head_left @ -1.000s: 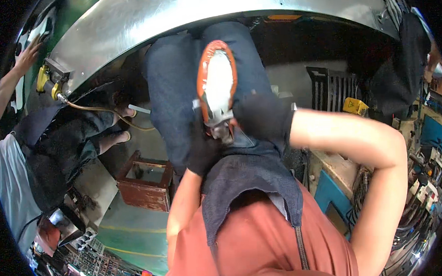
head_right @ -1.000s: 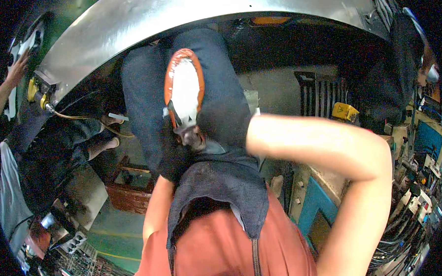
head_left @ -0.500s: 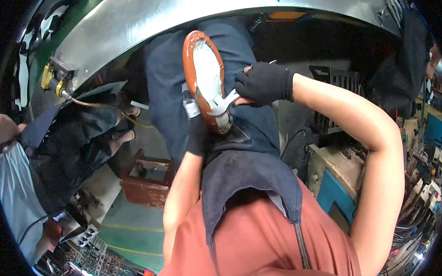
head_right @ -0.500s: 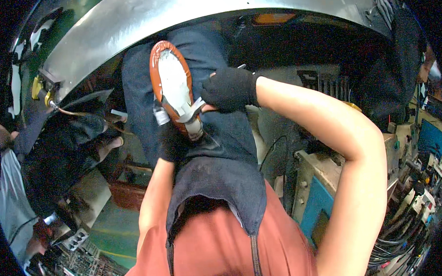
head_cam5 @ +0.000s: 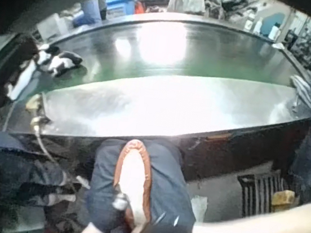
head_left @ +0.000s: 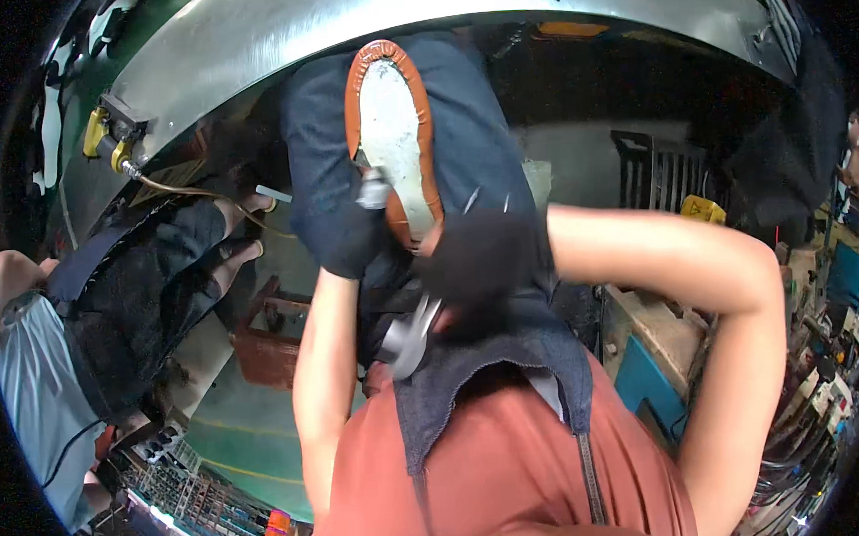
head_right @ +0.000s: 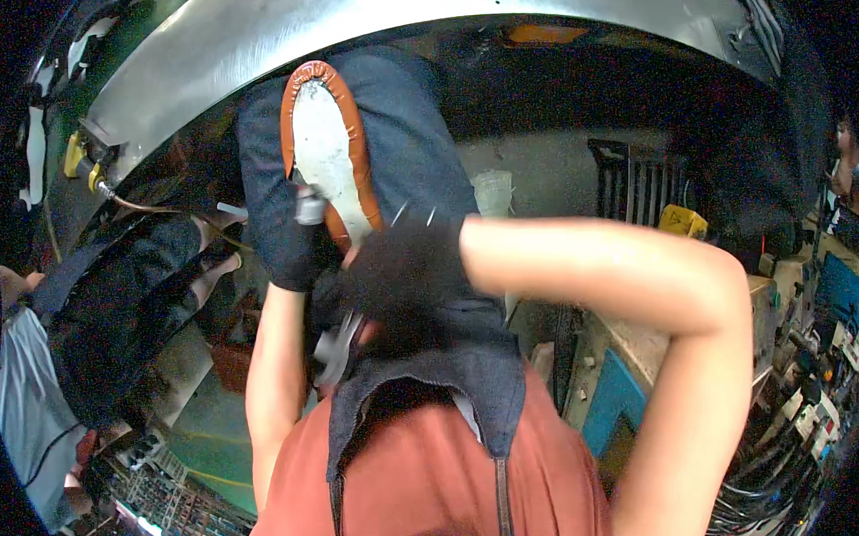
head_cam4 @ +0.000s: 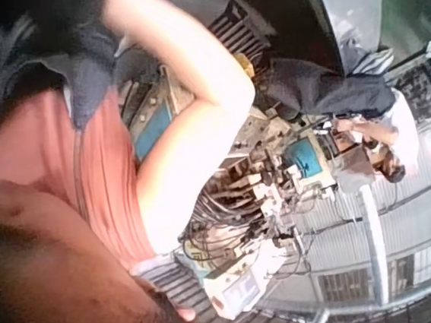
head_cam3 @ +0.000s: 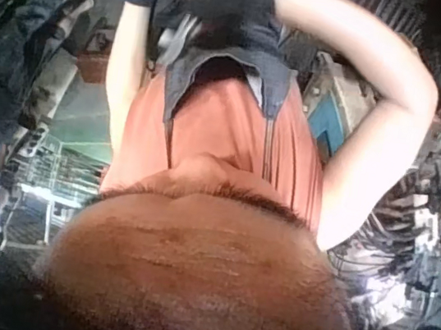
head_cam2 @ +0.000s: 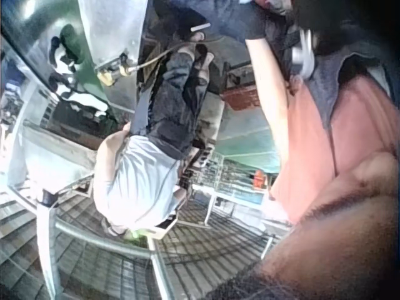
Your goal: The person uses a pair of shears to trim excess material from the soles of shoe lasts. They handle the lasts one at a time, picking them up from a conveyor belt, cutting the white material around the edges, and placing them back on the belt.
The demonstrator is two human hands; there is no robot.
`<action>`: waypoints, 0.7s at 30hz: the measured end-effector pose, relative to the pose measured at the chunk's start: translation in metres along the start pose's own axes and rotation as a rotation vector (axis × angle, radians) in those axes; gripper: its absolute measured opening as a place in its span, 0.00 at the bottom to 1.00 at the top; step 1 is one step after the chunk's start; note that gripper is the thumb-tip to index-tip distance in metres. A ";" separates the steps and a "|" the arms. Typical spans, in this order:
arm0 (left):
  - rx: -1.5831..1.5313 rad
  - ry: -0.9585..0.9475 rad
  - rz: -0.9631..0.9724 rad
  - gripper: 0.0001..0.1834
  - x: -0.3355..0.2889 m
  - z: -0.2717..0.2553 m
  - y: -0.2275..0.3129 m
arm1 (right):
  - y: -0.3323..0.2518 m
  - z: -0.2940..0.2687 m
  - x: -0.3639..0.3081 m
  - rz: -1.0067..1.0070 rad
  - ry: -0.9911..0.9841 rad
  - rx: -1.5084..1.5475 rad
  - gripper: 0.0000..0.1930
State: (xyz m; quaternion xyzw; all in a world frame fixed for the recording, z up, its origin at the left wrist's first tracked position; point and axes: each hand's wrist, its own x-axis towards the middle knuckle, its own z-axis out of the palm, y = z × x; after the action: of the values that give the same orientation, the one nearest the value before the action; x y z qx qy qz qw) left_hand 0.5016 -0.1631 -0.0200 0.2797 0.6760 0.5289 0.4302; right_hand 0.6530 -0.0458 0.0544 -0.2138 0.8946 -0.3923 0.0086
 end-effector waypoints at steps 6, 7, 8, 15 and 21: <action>0.904 0.085 0.346 0.15 0.008 -0.011 0.025 | 0.015 -0.037 -0.045 0.860 0.111 0.089 0.23; 0.879 0.073 0.311 0.15 0.004 -0.005 0.037 | 0.013 -0.044 -0.045 0.869 0.140 0.124 0.24; 0.593 0.039 0.207 0.18 0.005 0.003 0.043 | 0.016 -0.052 -0.043 0.838 0.112 0.125 0.25; -0.587 -0.032 -0.300 0.35 0.006 0.025 0.004 | 0.029 -0.039 -0.035 0.826 0.075 -0.255 0.23; 0.106 -0.018 0.046 0.21 0.026 0.027 -0.016 | 0.067 -0.021 -0.053 0.584 0.230 -0.320 0.21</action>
State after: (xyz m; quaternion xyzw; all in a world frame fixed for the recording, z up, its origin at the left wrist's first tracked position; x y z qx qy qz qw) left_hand 0.5146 -0.1329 -0.0442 0.3224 0.6924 0.4998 0.4086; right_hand 0.6722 0.0298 0.0134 0.0980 0.9632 -0.2498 -0.0142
